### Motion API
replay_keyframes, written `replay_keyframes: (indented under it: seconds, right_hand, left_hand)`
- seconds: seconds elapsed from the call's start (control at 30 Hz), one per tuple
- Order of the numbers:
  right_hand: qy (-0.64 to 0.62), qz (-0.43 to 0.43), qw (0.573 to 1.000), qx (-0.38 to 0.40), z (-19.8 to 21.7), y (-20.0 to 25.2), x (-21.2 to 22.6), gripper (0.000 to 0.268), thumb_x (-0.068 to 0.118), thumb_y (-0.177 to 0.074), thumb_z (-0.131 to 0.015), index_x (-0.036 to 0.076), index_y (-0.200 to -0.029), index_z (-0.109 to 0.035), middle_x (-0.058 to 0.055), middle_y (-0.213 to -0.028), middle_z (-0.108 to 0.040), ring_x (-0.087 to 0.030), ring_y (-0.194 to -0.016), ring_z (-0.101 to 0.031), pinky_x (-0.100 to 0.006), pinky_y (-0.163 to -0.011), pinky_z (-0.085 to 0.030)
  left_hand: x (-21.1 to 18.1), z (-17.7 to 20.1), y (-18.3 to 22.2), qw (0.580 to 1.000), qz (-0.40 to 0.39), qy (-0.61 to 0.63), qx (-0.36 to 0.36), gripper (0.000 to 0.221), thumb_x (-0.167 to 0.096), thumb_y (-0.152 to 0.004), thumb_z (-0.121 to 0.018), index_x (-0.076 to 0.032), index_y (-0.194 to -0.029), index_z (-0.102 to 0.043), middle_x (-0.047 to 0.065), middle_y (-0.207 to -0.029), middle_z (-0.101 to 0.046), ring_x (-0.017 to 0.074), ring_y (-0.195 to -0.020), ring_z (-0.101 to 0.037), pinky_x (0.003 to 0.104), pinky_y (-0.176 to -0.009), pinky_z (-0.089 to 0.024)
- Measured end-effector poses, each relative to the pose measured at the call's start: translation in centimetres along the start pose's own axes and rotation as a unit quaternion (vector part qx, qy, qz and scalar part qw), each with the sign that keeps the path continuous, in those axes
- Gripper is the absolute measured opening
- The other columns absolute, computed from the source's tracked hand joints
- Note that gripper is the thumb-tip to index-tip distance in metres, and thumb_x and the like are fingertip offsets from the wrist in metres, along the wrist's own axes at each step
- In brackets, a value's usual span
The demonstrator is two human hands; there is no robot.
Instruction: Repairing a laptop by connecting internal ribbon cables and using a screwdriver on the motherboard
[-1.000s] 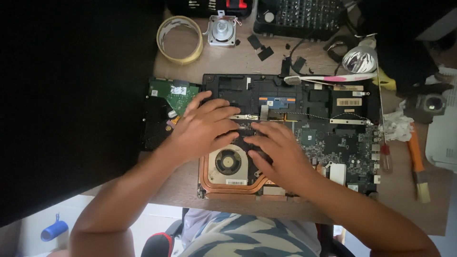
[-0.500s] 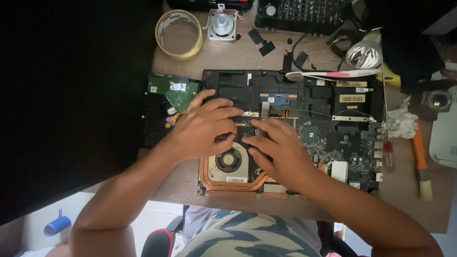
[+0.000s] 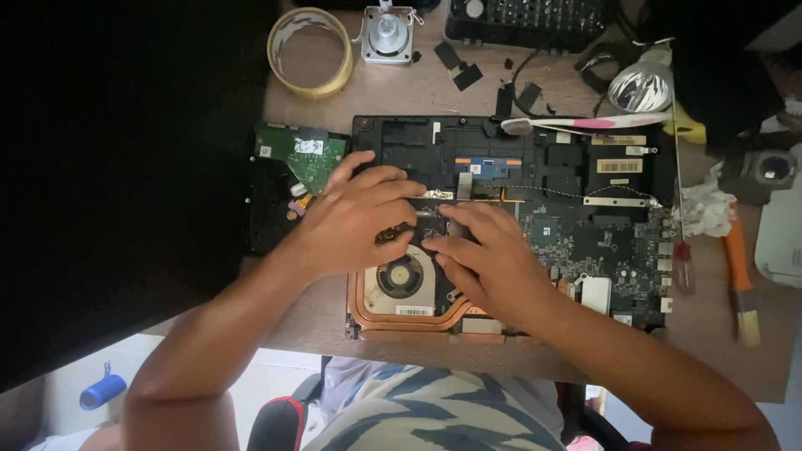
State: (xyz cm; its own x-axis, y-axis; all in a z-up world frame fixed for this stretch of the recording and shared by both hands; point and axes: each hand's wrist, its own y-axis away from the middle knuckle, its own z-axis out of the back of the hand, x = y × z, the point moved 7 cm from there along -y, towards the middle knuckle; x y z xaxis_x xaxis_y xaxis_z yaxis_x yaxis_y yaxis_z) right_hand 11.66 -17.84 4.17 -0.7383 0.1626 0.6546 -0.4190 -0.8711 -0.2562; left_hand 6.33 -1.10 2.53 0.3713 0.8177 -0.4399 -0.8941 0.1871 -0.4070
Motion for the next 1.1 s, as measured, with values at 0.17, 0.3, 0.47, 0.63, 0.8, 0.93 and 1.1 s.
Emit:
replay_keyframes:
  seconds: [0.17,0.3,0.47,0.63,0.8,0.93,1.1]
  right_hand:
    - [0.012,0.000,1.000,-0.001,-0.2,0.4,-0.6,0.023,0.022,-0.096,-0.071,0.015,-0.117,-0.076,-0.015,-0.134,-0.066,-0.045,-0.128,-0.059,-0.058,-0.104,-0.045]
    - [0.024,-0.003,1.000,-0.005,-0.2,0.1,-0.4,0.022,0.019,-0.096,-0.072,0.010,-0.116,-0.076,-0.016,-0.129,-0.069,-0.044,-0.123,-0.063,-0.055,-0.103,-0.049]
    - [0.119,0.029,0.992,0.017,0.3,-1.3,1.9,0.017,0.017,-0.098,-0.073,0.004,-0.109,-0.074,-0.019,-0.113,-0.072,-0.042,-0.107,-0.071,-0.053,-0.094,-0.057]
    - [0.200,0.040,0.979,0.016,-0.4,-2.2,1.9,0.016,0.026,-0.098,-0.072,0.011,-0.095,-0.075,-0.007,-0.092,-0.069,-0.029,-0.090,-0.071,-0.043,-0.075,-0.058]
    - [0.212,0.050,0.976,0.014,-1.6,-3.0,0.4,0.015,0.028,-0.092,-0.073,0.015,-0.085,-0.073,-0.004,-0.083,-0.068,-0.027,-0.080,-0.069,-0.041,-0.060,-0.054]
    - [0.133,0.037,0.990,0.004,-1.6,-3.3,-0.3,0.010,0.020,-0.086,-0.071,0.012,-0.083,-0.065,-0.006,-0.080,-0.060,-0.033,-0.076,-0.064,-0.045,-0.060,-0.051]
    - [0.094,0.023,0.995,0.010,-1.3,-3.5,-1.0,0.010,0.021,-0.086,-0.069,0.015,-0.080,-0.063,-0.002,-0.078,-0.058,-0.029,-0.073,-0.062,-0.041,-0.060,-0.052]
  left_hand:
    - [0.0,0.7,-0.2,0.999,0.004,-0.026,-0.036,0.008,-0.027,-0.089,-0.073,-0.023,-0.093,-0.079,0.003,-0.113,-0.077,0.0251,-0.116,-0.069,0.051,-0.115,-0.033]
    - [0.5,1.2,-0.4,0.999,0.031,-0.031,-0.021,0.015,-0.021,-0.093,-0.065,-0.025,-0.094,-0.079,0.000,-0.111,-0.078,0.0234,-0.114,-0.071,0.051,-0.116,-0.034]
    - [1.0,1.6,-0.2,0.996,0.053,-0.032,-0.061,0.019,-0.015,-0.095,-0.064,-0.022,-0.107,-0.077,-0.001,-0.116,-0.075,0.0242,-0.117,-0.069,0.050,-0.111,-0.038]
    - [1.0,1.8,-0.1,0.995,0.039,-0.014,-0.087,0.018,-0.012,-0.094,-0.066,-0.018,-0.107,-0.077,0.002,-0.116,-0.075,0.0263,-0.116,-0.069,0.051,-0.112,-0.038]
    - [1.5,1.5,0.2,0.994,0.040,-0.021,-0.100,0.015,-0.015,-0.092,-0.071,-0.021,-0.103,-0.079,0.000,-0.114,-0.077,0.0230,-0.113,-0.071,0.048,-0.112,-0.040]
    - [1.4,0.8,0.3,0.995,0.034,-0.009,-0.090,0.013,-0.023,-0.092,-0.072,-0.023,-0.102,-0.081,0.000,-0.114,-0.078,0.0208,-0.112,-0.071,0.050,-0.115,-0.036]
    - [0.9,0.5,0.1,0.997,0.023,0.005,-0.071,0.013,-0.033,-0.090,-0.073,-0.025,-0.098,-0.080,0.000,-0.113,-0.077,0.0220,-0.113,-0.071,0.055,-0.116,-0.034]
